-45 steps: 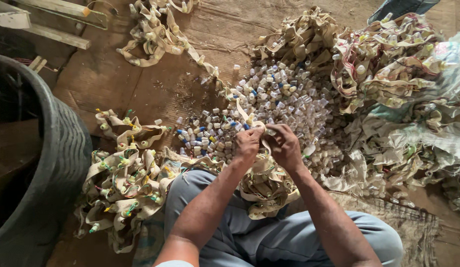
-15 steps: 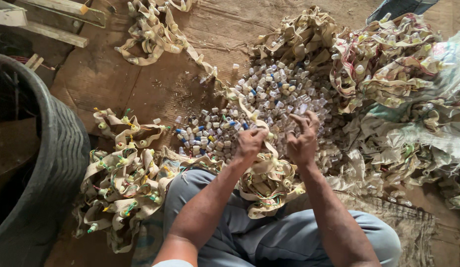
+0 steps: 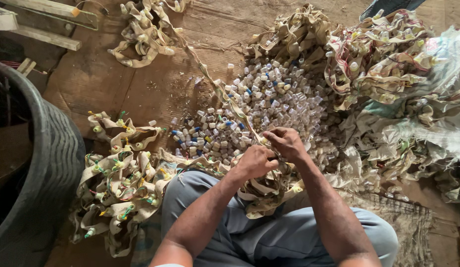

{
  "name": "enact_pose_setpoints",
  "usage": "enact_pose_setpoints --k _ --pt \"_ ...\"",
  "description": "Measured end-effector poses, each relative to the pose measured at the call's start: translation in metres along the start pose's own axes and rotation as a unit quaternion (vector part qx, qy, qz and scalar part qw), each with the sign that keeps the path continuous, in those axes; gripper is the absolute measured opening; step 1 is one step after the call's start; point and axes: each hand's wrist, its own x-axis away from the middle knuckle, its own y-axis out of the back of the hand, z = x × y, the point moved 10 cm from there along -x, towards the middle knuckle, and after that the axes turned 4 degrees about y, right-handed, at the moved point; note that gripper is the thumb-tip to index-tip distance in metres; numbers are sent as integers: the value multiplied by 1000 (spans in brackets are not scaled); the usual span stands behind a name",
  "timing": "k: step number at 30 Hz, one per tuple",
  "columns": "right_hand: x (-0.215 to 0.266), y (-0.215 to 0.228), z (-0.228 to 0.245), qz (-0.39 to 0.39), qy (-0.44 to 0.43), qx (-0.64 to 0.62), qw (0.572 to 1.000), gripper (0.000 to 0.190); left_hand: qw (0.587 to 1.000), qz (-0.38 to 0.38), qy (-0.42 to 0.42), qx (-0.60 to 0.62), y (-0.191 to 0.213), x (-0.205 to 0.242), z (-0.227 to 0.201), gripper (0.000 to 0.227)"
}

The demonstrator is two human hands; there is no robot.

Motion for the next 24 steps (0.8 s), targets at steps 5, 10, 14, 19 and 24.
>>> enact_pose_setpoints --k 5,10,14,19,24 --pt "8 10 18 -38 10 -35 999 24 980 -51 146 123 22 4 23 52" --pt "16 5 36 -50 82 -152 984 16 782 -222 243 529 51 7 65 27" --pt "21 2 34 -81 113 -153 978 11 787 -202 211 543 51 -5 71 24" --pt "51 0 93 -145 386 84 907 17 773 -242 253 529 43 -3 90 23" --pt "29 6 62 -122 176 -7 977 17 789 -258 213 516 47 -2 89 24"
